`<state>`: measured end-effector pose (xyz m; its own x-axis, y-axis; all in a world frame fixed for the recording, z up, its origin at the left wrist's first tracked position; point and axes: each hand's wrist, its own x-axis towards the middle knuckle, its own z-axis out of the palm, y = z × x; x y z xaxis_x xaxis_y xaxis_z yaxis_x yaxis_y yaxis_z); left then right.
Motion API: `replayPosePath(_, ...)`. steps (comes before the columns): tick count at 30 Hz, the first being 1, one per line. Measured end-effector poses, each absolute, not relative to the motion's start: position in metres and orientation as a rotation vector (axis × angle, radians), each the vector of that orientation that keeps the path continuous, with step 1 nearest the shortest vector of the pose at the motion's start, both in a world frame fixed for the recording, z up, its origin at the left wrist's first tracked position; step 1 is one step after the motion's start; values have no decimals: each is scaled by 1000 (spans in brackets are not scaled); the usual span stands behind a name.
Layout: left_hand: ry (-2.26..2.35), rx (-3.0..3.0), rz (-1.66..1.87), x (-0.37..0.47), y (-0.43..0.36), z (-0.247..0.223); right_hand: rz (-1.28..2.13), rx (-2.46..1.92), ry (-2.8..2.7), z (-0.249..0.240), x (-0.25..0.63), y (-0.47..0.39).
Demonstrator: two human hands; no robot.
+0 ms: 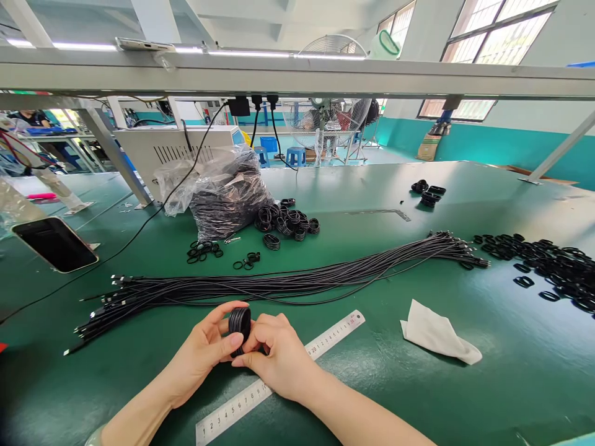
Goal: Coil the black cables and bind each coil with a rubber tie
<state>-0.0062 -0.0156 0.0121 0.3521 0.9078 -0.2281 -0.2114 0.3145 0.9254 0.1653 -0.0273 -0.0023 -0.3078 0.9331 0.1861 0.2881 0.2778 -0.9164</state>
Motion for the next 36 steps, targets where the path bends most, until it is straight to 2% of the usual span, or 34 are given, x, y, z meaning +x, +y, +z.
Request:
replayPosePath(4,756,828,768,-15,-13,13,1078,-1114,-1818,8,179,-20)
replayPosePath(10,540,639,709,-22,-11,9,956,-1139,-1693,6,184,-16)
replayPosePath(19,620,654,649,-10,-14,6,980,-1231,-1675,-13,168,-16)
replayPosePath(24,787,575,799,-18,1,-1,609,-1662,-1779,1,184,57)
replayPosePath(30,856,523,944,-23,9,-6,287,-1811,-1758,37,190,168)
replayPosePath(36,952,470,1050,-20,8,-6,180,-1855,-1951,9,173,172)
